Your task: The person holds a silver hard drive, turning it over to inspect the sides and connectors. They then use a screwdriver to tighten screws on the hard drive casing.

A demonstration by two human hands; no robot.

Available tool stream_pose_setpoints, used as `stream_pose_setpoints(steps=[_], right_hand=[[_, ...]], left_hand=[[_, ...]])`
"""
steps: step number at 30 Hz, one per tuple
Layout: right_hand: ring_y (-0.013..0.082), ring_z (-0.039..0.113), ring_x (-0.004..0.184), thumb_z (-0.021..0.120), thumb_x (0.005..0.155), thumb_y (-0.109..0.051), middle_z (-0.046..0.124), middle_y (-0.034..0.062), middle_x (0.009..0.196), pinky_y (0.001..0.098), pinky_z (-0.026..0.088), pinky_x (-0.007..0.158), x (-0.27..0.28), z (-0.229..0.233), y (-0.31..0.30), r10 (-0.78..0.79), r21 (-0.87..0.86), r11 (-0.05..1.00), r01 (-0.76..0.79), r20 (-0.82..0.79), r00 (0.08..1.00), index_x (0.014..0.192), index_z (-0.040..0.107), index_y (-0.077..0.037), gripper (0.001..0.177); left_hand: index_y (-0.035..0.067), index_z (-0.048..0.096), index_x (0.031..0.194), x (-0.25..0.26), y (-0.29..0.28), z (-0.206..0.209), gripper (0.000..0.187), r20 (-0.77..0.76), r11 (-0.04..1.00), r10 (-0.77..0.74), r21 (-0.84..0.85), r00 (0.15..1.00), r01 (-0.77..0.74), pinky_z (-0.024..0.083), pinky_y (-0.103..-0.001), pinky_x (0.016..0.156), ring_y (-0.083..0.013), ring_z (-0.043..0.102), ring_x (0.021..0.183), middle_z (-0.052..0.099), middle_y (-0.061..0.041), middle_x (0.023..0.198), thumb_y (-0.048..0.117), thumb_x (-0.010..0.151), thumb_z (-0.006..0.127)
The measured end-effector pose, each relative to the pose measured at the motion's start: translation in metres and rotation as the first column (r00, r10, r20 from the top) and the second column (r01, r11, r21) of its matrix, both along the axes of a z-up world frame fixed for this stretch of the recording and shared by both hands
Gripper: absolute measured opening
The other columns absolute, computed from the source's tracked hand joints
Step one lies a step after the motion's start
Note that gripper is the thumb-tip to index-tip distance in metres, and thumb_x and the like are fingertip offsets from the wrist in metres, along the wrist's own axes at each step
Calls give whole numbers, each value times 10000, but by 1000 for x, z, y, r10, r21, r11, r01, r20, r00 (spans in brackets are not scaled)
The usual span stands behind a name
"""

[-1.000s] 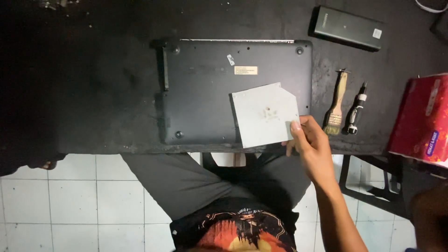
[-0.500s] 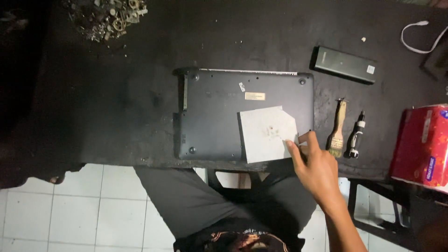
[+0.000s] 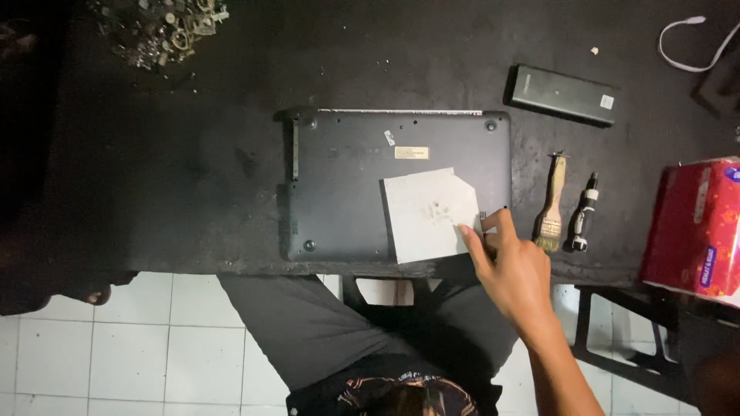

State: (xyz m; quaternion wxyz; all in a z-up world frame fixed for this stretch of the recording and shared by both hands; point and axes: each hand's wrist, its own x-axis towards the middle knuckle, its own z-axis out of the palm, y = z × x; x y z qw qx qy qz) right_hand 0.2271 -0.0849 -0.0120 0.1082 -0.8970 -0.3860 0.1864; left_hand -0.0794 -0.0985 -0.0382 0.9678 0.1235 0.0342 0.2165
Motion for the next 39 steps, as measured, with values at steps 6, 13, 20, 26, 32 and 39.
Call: stream_pose_setpoints(steps=[6, 13, 20, 26, 32, 39], right_hand=[[380, 638, 516, 580, 1047, -493, 650, 136, 556, 453, 472, 566, 1, -8, -6, -34, 21, 999, 33, 15, 999, 1094, 562, -90, 406], [232, 419, 429, 610, 1086, -384, 472, -28, 502, 399, 362, 514, -1, -17, -11, 13, 166, 986, -16, 20, 1000, 1057, 483, -98, 315], [190, 382, 440, 600, 1083, -397, 450, -33, 496, 370, 362, 523, -3, -13, -9, -10, 148, 989, 13, -21, 1000, 1034, 484, -95, 328], [486, 652, 717, 637, 1029, -436, 718, 124, 732, 541, 441, 573, 1, -16, -19, -57, 150, 987, 49, 46, 997, 1075, 518, -109, 351], [44, 487, 613, 647, 1042, -152, 579, -32, 666, 233, 394, 607, 33, -29, -59, -238, 565, 772, 293, -170, 956, 977, 614, -80, 103], [233, 665, 819, 603, 1064, -394, 717, 66, 929, 387, 455, 761, 85, -9, -70, -488, 279, 831, 481, -50, 871, 1158, 553, -90, 322]], left_hand=[[222, 159, 1650, 60, 65, 28, 932, -7, 961, 47, -272, 999, -47, 364, -585, 1188, -477, 359, 1456, 271, -227, 1647, 638, 901, 528], [244, 45, 1656, 83, 106, 56, 989, 20, 960, 157, -238, 987, -148, 72, -489, 1316, -349, 33, 1602, 15, -125, 1736, 835, 886, 232], [213, 70, 1654, 85, 106, 57, 1009, 2, 969, 140, -208, 990, -137, 90, -512, 1317, -377, 57, 1603, 52, -157, 1731, 837, 872, 199], [105, 456, 1540, 59, 95, 23, 735, -105, 984, 153, 106, 983, -142, 418, -613, 1167, -491, 461, 1436, 485, -189, 1559, 638, 1065, 279], [-10, 646, 1124, -49, 92, -59, 347, -537, 525, 821, 844, 193, 115, 545, -271, 904, -183, 697, 904, 716, -118, 929, 57, 817, 795], [-92, 611, 1038, -239, 118, -256, 382, -759, 849, 528, 485, -382, 210, 449, -469, 644, -366, 584, 643, 578, -229, 730, 245, 1184, 508]])
